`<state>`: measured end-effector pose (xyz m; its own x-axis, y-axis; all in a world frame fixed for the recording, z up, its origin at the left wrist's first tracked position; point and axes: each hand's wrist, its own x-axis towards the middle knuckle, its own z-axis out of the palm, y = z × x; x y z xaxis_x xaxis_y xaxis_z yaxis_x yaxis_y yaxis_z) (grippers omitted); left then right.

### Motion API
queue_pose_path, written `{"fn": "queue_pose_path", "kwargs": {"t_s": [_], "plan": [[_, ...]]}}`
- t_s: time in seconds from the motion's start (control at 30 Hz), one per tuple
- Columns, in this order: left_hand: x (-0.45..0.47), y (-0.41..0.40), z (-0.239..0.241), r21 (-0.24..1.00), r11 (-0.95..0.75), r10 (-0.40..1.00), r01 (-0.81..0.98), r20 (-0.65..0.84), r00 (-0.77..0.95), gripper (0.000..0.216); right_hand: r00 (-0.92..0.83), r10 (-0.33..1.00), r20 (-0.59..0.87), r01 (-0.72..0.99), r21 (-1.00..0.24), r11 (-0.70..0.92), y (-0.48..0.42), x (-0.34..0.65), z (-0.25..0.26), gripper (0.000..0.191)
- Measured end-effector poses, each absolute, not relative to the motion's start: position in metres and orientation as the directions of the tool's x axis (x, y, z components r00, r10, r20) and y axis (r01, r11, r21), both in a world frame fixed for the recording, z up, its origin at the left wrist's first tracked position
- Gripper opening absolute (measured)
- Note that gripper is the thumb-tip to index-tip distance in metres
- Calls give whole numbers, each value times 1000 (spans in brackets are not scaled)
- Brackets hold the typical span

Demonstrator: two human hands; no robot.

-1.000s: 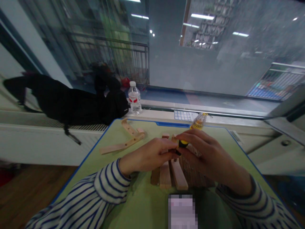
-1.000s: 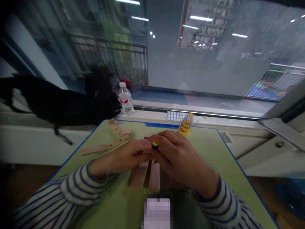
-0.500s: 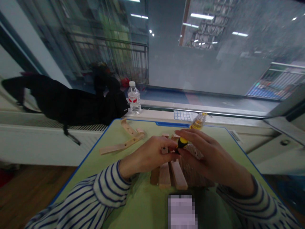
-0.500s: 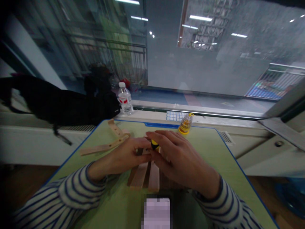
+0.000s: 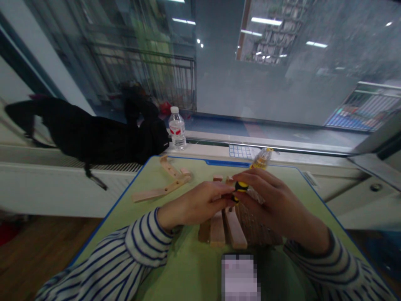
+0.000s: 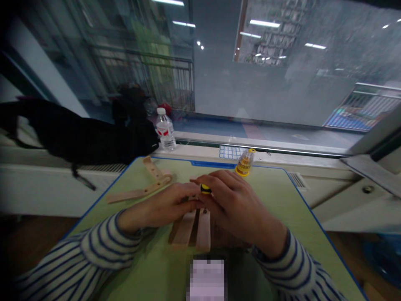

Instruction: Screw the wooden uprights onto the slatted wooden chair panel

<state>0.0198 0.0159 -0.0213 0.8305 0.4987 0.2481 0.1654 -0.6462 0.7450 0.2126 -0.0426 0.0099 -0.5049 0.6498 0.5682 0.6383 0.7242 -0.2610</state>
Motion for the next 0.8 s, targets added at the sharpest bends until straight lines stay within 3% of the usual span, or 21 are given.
{"fn": "queue_pose_path", "kwargs": {"t_s": [0.33,0.53,0.8], "plan": [[23,12,-23,745,-593,651,306,220,726,15,-501,654,567,656,-244,714,-41,214,7,25],[22,12,-21,737,-610,623,292,219,751,11,-520,629,578,663,-190,724,-46,214,12,39],[24,10,-19,723,-659,546,207,270,793,11,-519,647,559,680,-188,708,-45,214,14,26]]}}
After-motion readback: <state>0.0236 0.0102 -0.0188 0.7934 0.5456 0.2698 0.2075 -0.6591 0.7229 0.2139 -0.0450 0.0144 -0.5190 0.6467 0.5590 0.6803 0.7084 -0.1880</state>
